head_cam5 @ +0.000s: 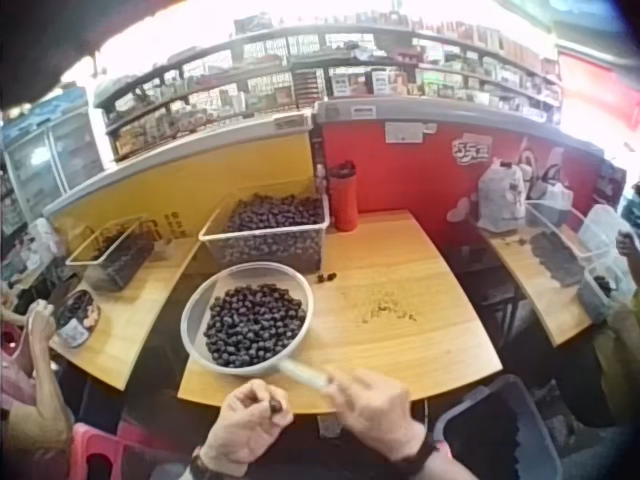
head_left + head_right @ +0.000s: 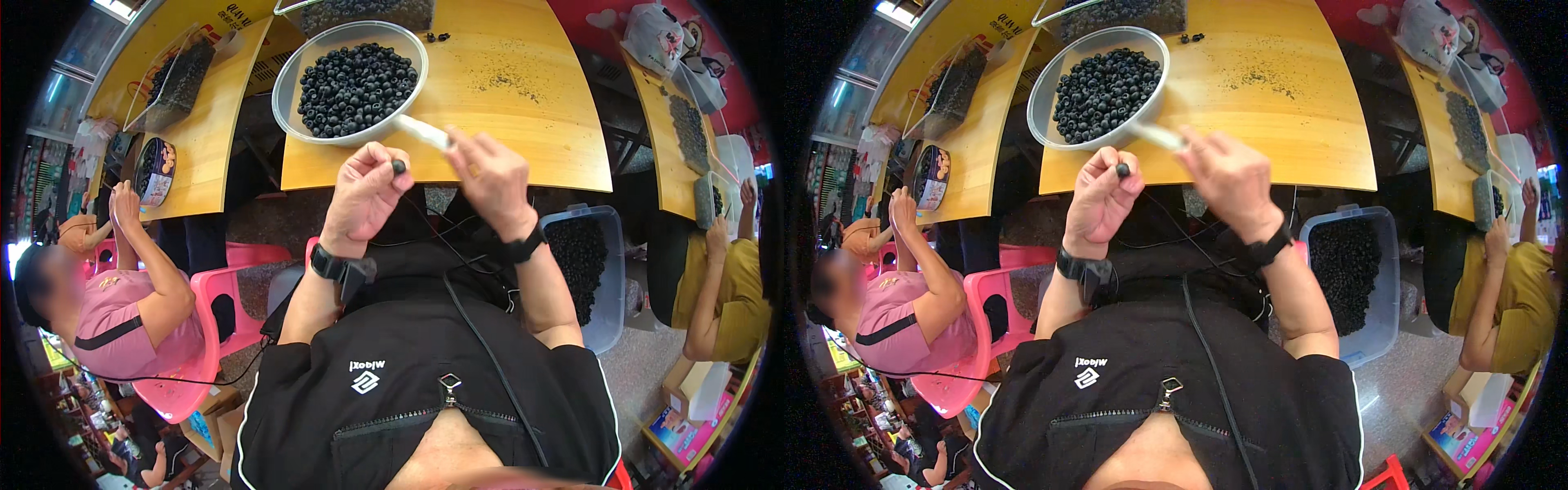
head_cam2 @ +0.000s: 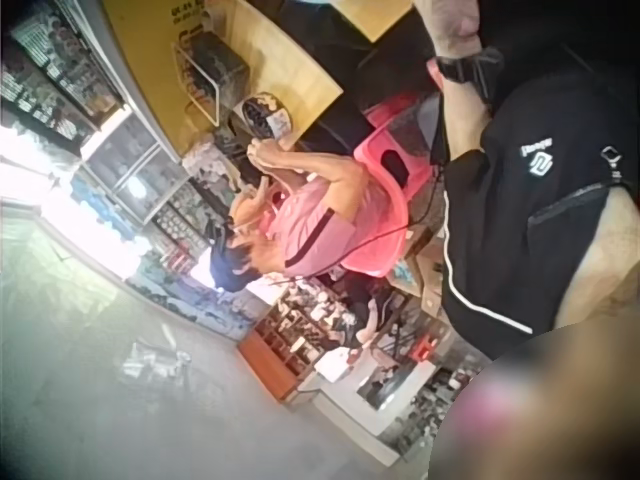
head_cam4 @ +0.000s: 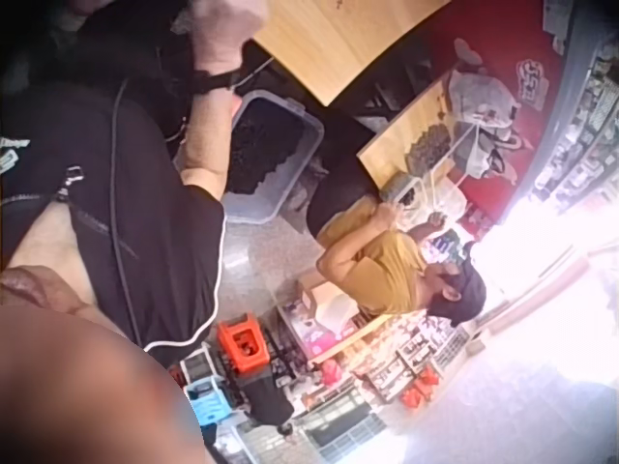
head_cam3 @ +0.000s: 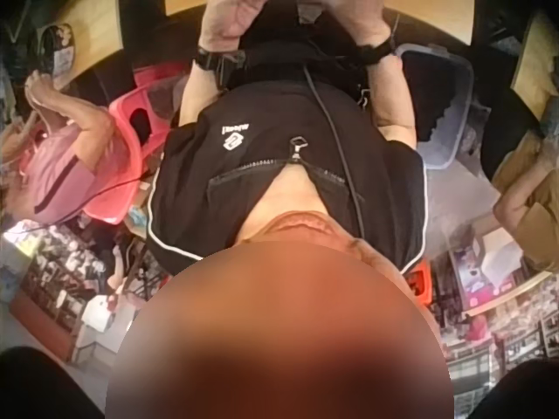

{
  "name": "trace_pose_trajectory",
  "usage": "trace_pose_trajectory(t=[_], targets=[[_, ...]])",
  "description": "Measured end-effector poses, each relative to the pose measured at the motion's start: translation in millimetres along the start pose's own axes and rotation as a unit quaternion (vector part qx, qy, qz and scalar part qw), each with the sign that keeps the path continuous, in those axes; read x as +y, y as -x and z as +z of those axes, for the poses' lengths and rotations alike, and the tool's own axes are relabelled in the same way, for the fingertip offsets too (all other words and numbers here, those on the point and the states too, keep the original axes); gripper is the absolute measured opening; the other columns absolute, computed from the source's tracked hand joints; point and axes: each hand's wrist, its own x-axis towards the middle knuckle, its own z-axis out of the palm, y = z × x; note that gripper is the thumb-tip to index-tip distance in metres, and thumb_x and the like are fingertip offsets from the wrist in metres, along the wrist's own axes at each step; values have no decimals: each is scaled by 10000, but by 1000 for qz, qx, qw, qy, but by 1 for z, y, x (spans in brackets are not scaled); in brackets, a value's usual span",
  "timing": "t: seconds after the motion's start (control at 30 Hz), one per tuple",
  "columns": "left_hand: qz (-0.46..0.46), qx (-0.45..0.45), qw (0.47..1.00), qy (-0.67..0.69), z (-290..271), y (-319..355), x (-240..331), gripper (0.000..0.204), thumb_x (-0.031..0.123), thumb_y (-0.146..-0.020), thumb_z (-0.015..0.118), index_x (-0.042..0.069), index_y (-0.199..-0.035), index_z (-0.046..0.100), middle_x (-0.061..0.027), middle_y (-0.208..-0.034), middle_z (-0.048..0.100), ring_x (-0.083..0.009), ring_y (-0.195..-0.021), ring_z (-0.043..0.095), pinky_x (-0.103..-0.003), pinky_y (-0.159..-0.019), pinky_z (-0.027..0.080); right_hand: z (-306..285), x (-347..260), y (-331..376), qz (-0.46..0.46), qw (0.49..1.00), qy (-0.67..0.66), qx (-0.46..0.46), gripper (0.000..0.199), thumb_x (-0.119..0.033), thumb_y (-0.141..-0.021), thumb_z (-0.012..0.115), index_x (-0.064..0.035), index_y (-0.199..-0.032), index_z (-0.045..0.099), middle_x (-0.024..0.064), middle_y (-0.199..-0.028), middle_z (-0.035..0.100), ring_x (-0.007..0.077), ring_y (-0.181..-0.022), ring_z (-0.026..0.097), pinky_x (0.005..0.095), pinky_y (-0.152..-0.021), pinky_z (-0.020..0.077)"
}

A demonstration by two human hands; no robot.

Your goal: The person is using a small blade to scrape the outer layer or imperfections off small black seeds at a workstation.

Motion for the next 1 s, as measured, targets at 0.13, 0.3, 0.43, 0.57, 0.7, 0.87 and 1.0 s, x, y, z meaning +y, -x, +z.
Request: trace_pose_trajectory(t=[0.13, 0.3, 0.43, 0.57, 0.7, 0.87, 1.0], targets=[[-19, 22, 999, 20, 0, 1, -4, 62, 35, -891, 621, 40, -939, 582, -111, -921, 604, -153, -762, 550, -271, -725, 463, -3, 12, -2, 38, 996, -66, 55, 288, -105, -853, 659, -55, -1137, 658, 85, -737, 601, 188, -579, 565, 304, -520, 435], [-57, 70, 995, 49, -4, 0, -16, 75, 47, -900, 611, 45, -969, 582, -81, -951, 622, -139, -807, 579, -268, -752, 496, -6, -23, 1, 48, 973, -224, 0, 382, -12, -741, 716, -60, -1118, 667, 55, -683, 545, 138, -532, 496, 256, -485, 388], [-78, 124, 988, 43, 3, 0, -25, 106, 84, -924, 588, 58, -1027, 587, -61, -979, 642, -151, -883, 622, -292, -798, 523, 3, -17, 5, -85, 989, -118, 39, 423, 1, -613, 729, -89, -1025, 691, 37, -646, 540, 202, -524, 521, 302, -477, 417], [-90, 118, 985, 88, 0, 1, -36, 122, 119, -942, 570, 64, -1048, 591, -54, -992, 649, -152, -904, 634, -312, -803, 533, 3, -13, 7, -125, 985, -95, 65, 369, -5, -624, 733, -77, -984, 688, 40, -663, 565, 203, -539, 544, 309, -484, 430], [-96, 113, 979, 138, -5, 2, -41, 115, 117, -936, 577, 60, -1033, 599, -54, -977, 651, -152, -889, 640, -303, -792, 538, 4, -12, 8, -126, 986, -89, 65, 300, 0, -628, 730, -65, -915, 674, 45, -674, 585, 205, -558, 568, 310, -491, 438], [-84, 131, 979, 135, -9, 3, -41, 102, 101, -916, 604, 54, -1006, 609, -59, -977, 656, -156, -883, 645, -287, -778, 542, 6, -12, 6, -127, 986, -88, 63, 263, -1, -647, 735, -66, -893, 668, 43, -667, 586, 210, -559, 570, 308, -493, 439], [-49, 177, 980, 77, -1, 2, -37, 88, 54, -903, 608, 51, -990, 613, -70, -981, 662, -162, -903, 643, -282, -780, 543, 8, -11, 8, -51, 990, -124, 36, 218, 0, -689, 727, -55, -894, 674, 61, -679, 583, 199, -556, 566, 289, -496, 431]])
